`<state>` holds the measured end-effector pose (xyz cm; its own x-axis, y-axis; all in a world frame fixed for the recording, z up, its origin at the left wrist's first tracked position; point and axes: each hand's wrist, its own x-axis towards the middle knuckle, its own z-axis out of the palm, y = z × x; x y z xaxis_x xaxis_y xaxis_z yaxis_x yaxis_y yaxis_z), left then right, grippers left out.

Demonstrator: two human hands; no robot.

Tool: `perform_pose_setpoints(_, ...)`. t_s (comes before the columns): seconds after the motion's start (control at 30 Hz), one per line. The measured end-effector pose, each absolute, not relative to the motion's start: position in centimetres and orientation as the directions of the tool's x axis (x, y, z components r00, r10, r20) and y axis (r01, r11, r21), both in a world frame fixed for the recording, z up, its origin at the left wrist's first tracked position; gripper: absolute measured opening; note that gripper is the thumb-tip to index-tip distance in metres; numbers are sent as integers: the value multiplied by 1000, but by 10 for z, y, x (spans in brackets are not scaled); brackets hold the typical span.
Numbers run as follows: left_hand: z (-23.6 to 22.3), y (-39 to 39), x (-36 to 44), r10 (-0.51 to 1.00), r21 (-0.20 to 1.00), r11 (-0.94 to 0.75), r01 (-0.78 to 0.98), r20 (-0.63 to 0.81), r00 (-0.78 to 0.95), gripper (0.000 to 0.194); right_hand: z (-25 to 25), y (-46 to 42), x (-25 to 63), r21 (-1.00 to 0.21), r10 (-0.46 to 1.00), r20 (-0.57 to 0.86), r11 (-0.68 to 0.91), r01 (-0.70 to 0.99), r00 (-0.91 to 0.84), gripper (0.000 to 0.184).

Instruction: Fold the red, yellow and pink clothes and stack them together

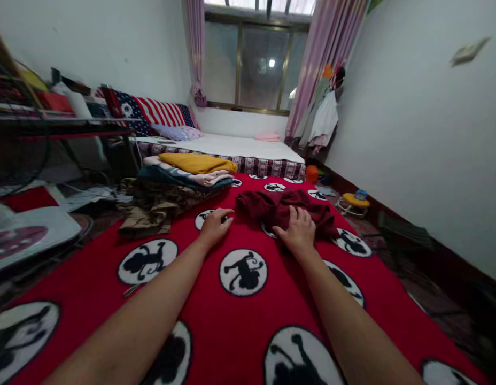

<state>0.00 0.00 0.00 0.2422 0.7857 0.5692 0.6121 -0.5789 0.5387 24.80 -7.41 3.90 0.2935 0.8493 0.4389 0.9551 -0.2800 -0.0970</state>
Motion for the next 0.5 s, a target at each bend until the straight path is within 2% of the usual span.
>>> perform_pose_setpoints(0.07, -2, 1, 0, 787, 524, -584, 620, 554, 272, 28, 39, -76, 253, -39, 891, 388, -241, 970, 237, 68)
perform_pose_setpoints(0.17, -3, 1, 2, 789, 501, -588, 635, 530, 312, 27, 42, -77, 255, -24, 919, 347, -191, 981, 187, 40)
perform_pose_setpoints(0.23, -3, 1, 3, 792, 487, -586, 647, 514, 330, 28, 49, -80, 250, -93, 917, 337, -195, 977, 215, 28)
perform_pose_setpoints(0.3, -1, 1, 4, 801, 502, -576, 644, 504, 323, 32, 60, -86, 239, -251, 914, 305, -194, 948, 267, 27)
perform_pose_setpoints(0.37, 0, 2, 3, 838, 591, -530, 608, 474, 270, 38, 75, -96, 223, -452, 962, 217, -51, 891, 165, 36)
perform_pose_setpoints(0.43, 0, 3, -1, 889, 698, -446, 560, 420, 184, 46, 90, -108, 209, -676, 984, 72, 167, 718, -161, 49)
perform_pose_setpoints(0.5, 0, 6, -6, 920, 763, -374, 528, 379, 104, 50, 102, -115, 201, -844, 892, 2, 244, 478, -452, 57)
